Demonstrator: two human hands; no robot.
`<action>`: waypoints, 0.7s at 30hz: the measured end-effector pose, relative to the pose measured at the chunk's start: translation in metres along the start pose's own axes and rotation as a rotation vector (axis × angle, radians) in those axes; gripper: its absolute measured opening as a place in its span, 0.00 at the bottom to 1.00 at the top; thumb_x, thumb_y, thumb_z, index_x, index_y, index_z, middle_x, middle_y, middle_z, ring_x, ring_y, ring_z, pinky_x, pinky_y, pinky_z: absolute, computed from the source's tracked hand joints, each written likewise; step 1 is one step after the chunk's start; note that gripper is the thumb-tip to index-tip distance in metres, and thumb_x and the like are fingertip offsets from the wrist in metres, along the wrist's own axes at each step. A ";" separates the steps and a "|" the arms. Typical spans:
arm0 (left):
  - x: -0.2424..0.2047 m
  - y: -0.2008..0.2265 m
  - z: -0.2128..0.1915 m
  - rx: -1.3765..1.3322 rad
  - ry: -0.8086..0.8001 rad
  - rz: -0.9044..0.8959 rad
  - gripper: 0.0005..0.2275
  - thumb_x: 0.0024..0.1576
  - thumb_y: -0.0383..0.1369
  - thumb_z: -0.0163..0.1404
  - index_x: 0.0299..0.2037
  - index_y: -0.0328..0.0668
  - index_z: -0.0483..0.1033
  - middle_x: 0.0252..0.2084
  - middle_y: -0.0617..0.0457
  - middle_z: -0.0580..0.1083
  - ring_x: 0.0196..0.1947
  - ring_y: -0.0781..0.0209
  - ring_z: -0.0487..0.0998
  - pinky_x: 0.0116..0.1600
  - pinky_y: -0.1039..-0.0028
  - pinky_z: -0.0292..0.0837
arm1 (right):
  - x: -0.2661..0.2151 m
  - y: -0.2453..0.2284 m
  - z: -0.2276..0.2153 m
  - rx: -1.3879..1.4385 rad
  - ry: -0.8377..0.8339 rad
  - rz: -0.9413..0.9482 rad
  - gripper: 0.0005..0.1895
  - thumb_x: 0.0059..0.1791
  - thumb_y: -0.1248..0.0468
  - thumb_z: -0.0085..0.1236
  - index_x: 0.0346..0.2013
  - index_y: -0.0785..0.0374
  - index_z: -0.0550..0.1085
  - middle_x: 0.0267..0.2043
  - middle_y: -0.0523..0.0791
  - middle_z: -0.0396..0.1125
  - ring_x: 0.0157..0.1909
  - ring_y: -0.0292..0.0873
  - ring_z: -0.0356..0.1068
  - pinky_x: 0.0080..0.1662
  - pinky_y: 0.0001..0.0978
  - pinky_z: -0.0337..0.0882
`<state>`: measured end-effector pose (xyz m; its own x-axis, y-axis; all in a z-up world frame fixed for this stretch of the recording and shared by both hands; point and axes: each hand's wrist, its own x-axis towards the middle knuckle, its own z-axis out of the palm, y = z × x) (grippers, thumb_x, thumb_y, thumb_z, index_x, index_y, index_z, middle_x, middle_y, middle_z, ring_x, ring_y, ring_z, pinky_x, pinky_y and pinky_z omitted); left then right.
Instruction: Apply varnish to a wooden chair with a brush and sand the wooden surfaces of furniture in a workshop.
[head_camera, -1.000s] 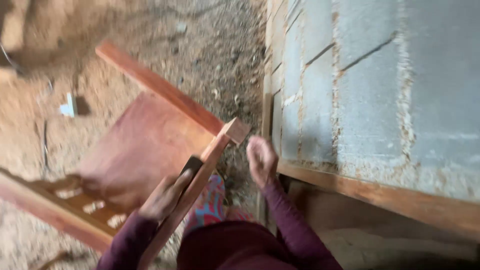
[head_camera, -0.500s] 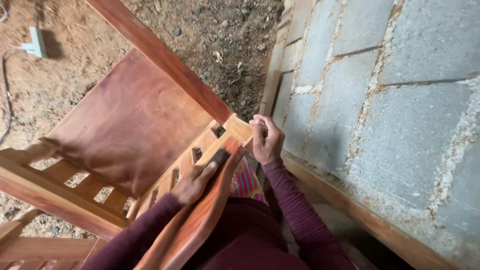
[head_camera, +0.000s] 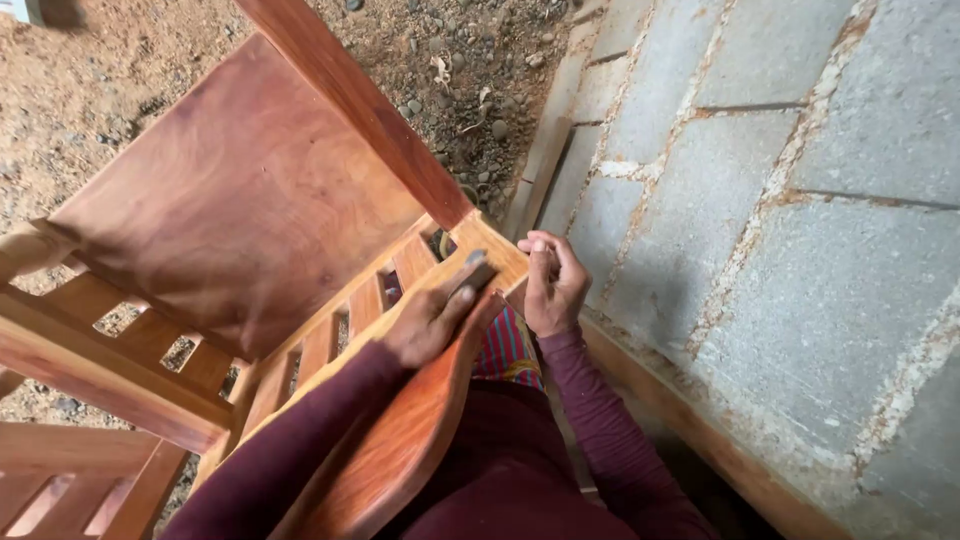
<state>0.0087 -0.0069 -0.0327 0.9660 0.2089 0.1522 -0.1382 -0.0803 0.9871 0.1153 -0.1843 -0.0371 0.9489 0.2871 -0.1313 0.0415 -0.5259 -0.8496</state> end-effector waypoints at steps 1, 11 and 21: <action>0.001 -0.032 0.010 0.031 -0.150 -0.446 0.27 0.70 0.46 0.34 0.51 0.23 0.76 0.43 0.22 0.75 0.43 0.29 0.76 0.49 0.45 0.69 | 0.001 0.000 0.001 0.000 -0.004 -0.016 0.15 0.59 0.60 0.48 0.48 0.70 0.75 0.39 0.48 0.77 0.40 0.36 0.74 0.45 0.28 0.73; 0.004 -0.081 0.027 0.079 -0.252 -0.776 0.26 0.65 0.50 0.37 0.36 0.31 0.78 0.27 0.33 0.76 0.31 0.44 0.80 0.43 0.55 0.74 | 0.008 -0.021 -0.001 -0.021 -0.044 -0.101 0.16 0.59 0.60 0.45 0.46 0.70 0.75 0.39 0.48 0.76 0.43 0.41 0.75 0.48 0.32 0.74; 0.049 -0.182 0.019 0.414 -0.189 -0.520 0.16 0.64 0.39 0.44 0.45 0.33 0.78 0.38 0.30 0.78 0.40 0.35 0.79 0.45 0.50 0.74 | 0.019 -0.018 -0.012 0.014 -0.144 -0.135 0.14 0.59 0.62 0.45 0.45 0.69 0.75 0.42 0.48 0.74 0.45 0.42 0.75 0.49 0.31 0.73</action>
<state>0.0853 -0.0002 -0.2061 0.9109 0.1504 -0.3843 0.4119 -0.3887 0.8242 0.1360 -0.1789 -0.0180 0.8802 0.4666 -0.0867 0.1602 -0.4642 -0.8711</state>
